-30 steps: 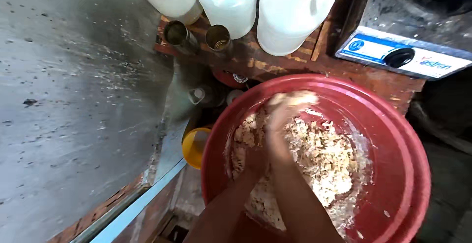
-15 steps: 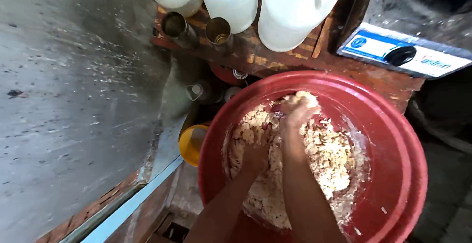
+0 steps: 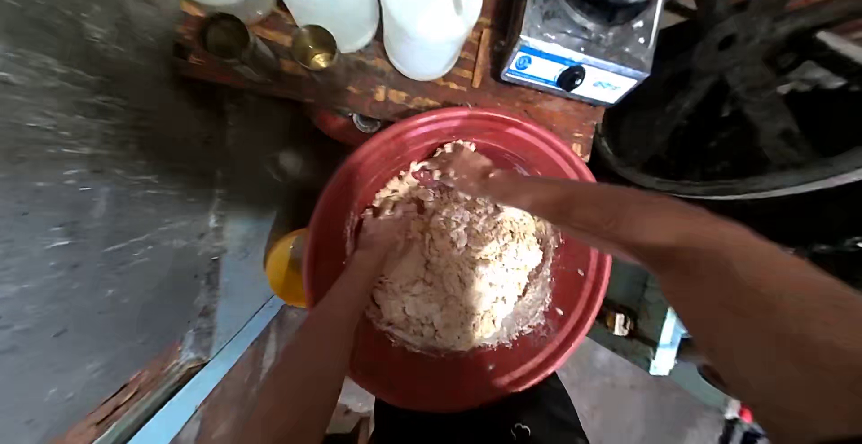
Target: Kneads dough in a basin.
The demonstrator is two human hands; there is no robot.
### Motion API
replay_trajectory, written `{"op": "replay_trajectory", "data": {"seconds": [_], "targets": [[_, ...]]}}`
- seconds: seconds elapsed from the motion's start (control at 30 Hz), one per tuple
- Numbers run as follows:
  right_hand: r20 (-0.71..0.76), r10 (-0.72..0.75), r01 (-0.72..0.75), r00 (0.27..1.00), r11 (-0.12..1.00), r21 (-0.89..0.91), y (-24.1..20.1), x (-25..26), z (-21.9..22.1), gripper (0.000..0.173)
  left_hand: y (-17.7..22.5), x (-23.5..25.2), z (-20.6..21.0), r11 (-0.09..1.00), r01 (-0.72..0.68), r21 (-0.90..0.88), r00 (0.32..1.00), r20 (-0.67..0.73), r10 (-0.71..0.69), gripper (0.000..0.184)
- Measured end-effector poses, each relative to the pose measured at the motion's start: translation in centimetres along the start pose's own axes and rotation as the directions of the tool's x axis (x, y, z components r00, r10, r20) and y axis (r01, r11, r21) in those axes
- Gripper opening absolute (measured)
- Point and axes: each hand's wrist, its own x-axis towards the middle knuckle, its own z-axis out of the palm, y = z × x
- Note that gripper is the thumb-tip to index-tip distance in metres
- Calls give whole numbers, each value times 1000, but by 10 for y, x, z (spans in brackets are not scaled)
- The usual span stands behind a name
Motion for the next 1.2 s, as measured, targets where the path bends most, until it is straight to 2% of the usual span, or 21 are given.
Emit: {"op": "replay_trajectory", "data": {"seconds": [0.03,0.1,0.13,0.17,0.23,0.3,0.33,0.4,0.43,0.5,0.57,0.63,0.73,0.77,0.83,0.93,1.0,1.03,1.1,1.17,1.2], "targets": [[-101,-46,37,994,995,-90,42,-10,28,35,-11,4,12,1000,22,-14,999,-44,-22,62],[7,55,-52,998,975,-216,85,-62,58,40,-24,-1,35,992,53,-116,991,-113,-66,62],[14,169,-161,986,962,-218,91,-101,82,44,-24,-7,45,979,69,-192,987,-132,-95,67],[-3,317,-314,948,938,-149,84,-142,112,48,-22,-17,54,965,87,-247,982,-141,-125,72],[62,526,-526,848,850,-26,43,-207,170,55,-15,-35,67,938,134,-320,976,-124,-181,77],[245,615,-648,749,758,78,-23,-246,200,60,-10,-54,79,919,177,-353,978,-40,-204,86],[301,603,-653,738,751,98,-44,-253,209,55,-9,-61,77,914,191,-359,979,1,-204,88],[420,490,-580,764,807,114,-63,-251,207,47,-11,-71,62,925,178,-336,984,58,-169,90],[459,452,-556,765,823,116,-61,-240,195,49,-14,-72,53,944,144,-298,989,56,-133,91],[481,455,-575,750,808,131,-50,-204,137,62,-19,-64,25,972,31,-233,999,-35,-40,80],[453,481,-598,751,786,158,-38,-156,74,81,-21,-43,4,981,-75,-177,988,-148,48,68],[324,494,-563,807,809,169,-8,-103,44,75,-17,-7,-11,989,-46,-141,987,-159,23,60],[169,403,-425,899,898,116,62,-39,60,63,-6,31,-16,991,44,-128,996,-75,-54,46],[201,407,-435,891,892,119,78,-28,58,59,-8,35,-13,989,72,-131,996,-51,-79,51],[397,425,-514,814,844,151,86,-33,44,55,-17,29,12,979,134,-152,990,58,-127,70],[475,405,-563,781,785,257,107,-69,93,54,-13,6,27,934,256,-248,948,253,-193,81],[559,379,-592,737,762,262,119,-92,139,65,-10,-8,46,825,397,-402,888,395,-235,80],[600,350,-606,719,738,296,121,-102,150,72,-13,-15,56,721,467,-511,862,446,-242,78],[651,276,-649,707,620,441,122,-120,165,74,-11,-28,73,381,543,-748,839,504,-205,66],[634,241,-667,735,427,611,114,-137,188,64,-2,-33,87,60,540,-840,838,529,-133,55],[643,265,-695,719,267,668,110,-141,197,61,5,-28,91,-38,525,-850,844,526,-104,52]]}}
